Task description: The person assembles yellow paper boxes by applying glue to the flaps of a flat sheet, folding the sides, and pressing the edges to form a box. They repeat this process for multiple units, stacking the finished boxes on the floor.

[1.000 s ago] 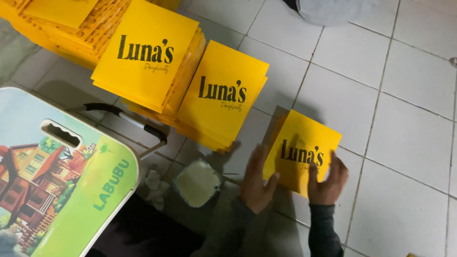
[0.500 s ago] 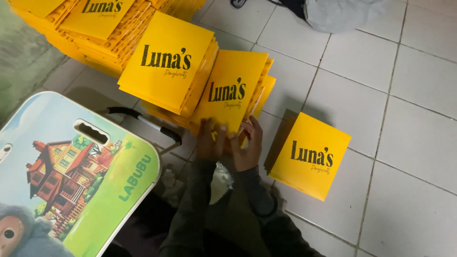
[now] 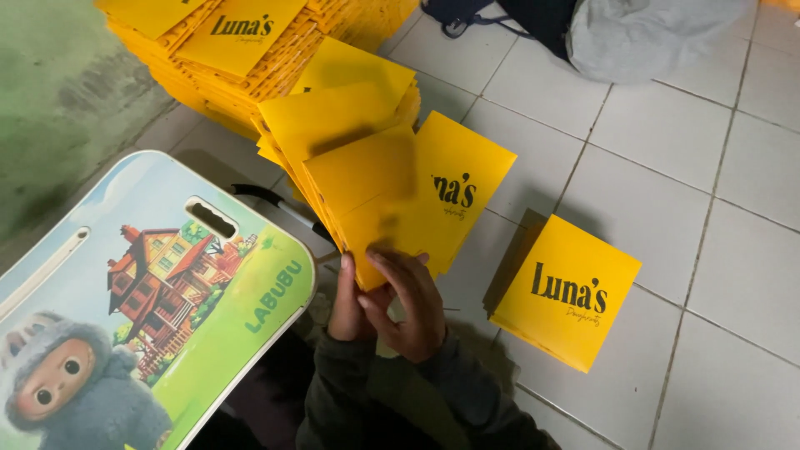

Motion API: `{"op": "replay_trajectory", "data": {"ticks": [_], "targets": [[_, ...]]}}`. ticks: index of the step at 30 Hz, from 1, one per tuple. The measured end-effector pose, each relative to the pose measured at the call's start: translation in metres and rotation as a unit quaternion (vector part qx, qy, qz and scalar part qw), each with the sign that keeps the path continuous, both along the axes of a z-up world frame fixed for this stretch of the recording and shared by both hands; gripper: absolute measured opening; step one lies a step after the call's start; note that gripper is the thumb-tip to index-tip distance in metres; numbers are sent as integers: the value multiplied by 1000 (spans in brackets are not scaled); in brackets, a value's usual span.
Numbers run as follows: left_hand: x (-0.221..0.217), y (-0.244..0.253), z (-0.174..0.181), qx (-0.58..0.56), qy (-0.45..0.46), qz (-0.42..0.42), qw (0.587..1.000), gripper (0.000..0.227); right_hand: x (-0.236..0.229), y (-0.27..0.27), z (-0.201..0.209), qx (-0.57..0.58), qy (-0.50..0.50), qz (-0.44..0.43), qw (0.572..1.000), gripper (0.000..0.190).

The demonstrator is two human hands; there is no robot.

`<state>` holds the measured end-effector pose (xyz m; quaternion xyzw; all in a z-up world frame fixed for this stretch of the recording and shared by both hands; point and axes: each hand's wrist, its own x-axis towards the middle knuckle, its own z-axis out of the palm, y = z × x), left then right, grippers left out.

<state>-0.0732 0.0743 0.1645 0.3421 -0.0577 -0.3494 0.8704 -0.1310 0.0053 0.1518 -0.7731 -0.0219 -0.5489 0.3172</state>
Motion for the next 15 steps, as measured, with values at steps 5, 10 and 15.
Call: {"op": "replay_trajectory", "data": {"ticks": [5, 10, 15], "targets": [[4, 42, -35, -48, -6, 32, 998, 76, -17, 2, 10, 18, 33, 83, 996, 53], [0, 78, -50, -66, -33, 17, 997, 79, -12, -4, -19, 48, 86, 0, 995, 53], [-2, 114, -27, -147, -95, -93, 980, 80, -13, -6, -3, 253, 197, 122, 939, 96]]}}
